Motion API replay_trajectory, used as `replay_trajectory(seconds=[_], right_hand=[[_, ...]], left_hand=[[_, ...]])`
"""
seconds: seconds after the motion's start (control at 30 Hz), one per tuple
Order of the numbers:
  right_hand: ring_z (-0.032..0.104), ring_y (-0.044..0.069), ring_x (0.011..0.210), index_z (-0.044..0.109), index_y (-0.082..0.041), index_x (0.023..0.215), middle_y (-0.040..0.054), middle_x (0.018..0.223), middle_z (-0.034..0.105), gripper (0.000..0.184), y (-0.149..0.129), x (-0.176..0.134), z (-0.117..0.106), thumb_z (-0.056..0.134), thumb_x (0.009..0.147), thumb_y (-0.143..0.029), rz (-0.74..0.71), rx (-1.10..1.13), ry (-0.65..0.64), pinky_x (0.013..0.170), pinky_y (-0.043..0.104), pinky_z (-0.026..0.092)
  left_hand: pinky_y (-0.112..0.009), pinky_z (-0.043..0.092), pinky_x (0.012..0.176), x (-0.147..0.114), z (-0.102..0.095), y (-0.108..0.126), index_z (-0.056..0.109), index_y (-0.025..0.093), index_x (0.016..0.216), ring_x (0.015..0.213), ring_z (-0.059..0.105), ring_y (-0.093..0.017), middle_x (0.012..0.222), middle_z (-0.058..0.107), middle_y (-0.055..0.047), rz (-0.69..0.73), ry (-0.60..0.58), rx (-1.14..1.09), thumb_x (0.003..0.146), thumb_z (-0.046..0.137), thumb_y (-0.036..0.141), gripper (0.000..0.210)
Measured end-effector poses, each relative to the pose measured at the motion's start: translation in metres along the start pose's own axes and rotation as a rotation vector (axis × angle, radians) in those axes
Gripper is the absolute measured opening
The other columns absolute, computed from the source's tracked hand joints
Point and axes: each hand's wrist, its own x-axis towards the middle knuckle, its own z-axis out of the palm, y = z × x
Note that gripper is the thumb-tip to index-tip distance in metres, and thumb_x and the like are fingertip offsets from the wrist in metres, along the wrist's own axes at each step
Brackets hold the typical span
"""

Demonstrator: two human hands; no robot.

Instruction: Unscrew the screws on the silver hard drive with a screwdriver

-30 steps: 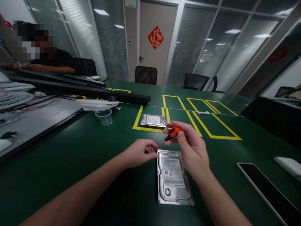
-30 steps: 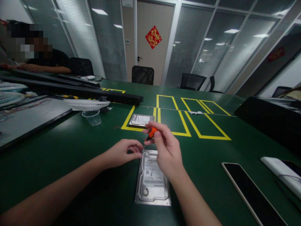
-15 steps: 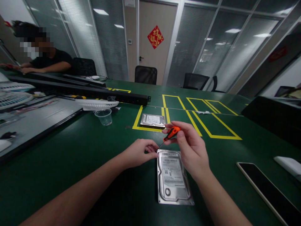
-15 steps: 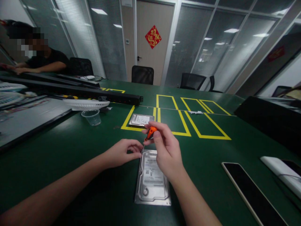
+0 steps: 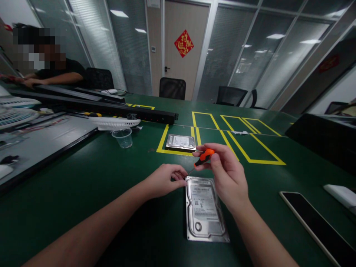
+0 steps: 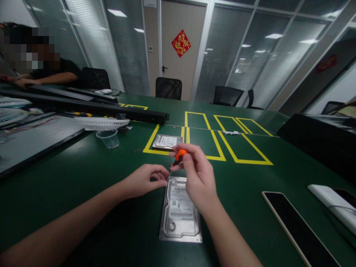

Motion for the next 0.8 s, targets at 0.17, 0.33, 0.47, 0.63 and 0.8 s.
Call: replay_trajectory(seconds=[0.17,0.33,0.47,0.63,0.8], right_hand=[[0.076,0.02,0.102,0.063,-0.027,0.113,0.0056,0.12,0.073,0.015,-0.0016,0.0003,0.0023,0.069,0.1,-0.026,0.001,0.033,0.029,0.069,0.029,0.069],[0.074,0.021,0.111,0.066,-0.028,0.129,0.0081,0.126,0.071,0.024,0.0029,-0.0003,0.0,0.054,0.108,-0.031,-0.004,0.04,-0.026,0.074,0.031,0.069],[0.075,0.021,0.106,0.068,-0.027,0.119,0.0074,0.121,0.072,0.017,0.0011,0.0004,0.0,0.06,0.105,-0.032,0.01,0.01,0.009,0.071,0.031,0.069],[0.076,0.02,0.103,0.065,-0.028,0.116,0.0057,0.118,0.072,0.019,-0.0003,0.0001,0.0017,0.071,0.098,-0.028,-0.003,0.024,0.035,0.069,0.029,0.069],[0.075,0.021,0.11,0.069,-0.03,0.128,0.0074,0.124,0.071,0.026,0.0025,-0.0008,-0.0003,0.053,0.108,-0.031,-0.02,-0.014,-0.001,0.073,0.032,0.069]], left_hand=[[-0.036,0.061,0.083,-0.0001,-0.0003,-0.001,0.076,0.013,0.106,0.087,0.075,-0.022,0.097,0.08,-0.009,0.002,-0.006,0.007,0.085,0.08,0.026,0.025],[-0.036,0.061,0.083,0.0002,-0.0003,-0.0009,0.076,0.014,0.104,0.087,0.075,-0.022,0.096,0.079,-0.009,-0.001,-0.003,0.002,0.084,0.08,0.026,0.024],[-0.036,0.061,0.083,0.0001,-0.0001,-0.0012,0.076,0.014,0.104,0.087,0.075,-0.022,0.096,0.08,-0.009,-0.003,-0.006,-0.003,0.084,0.081,0.026,0.025],[-0.036,0.061,0.082,0.0001,-0.0001,-0.0006,0.076,0.013,0.105,0.087,0.075,-0.022,0.096,0.079,-0.009,-0.002,-0.005,-0.001,0.084,0.081,0.026,0.026],[-0.034,0.06,0.082,0.0004,-0.0002,0.0003,0.076,0.014,0.103,0.085,0.075,-0.021,0.094,0.079,-0.008,0.003,-0.002,0.004,0.083,0.08,0.024,0.023]])
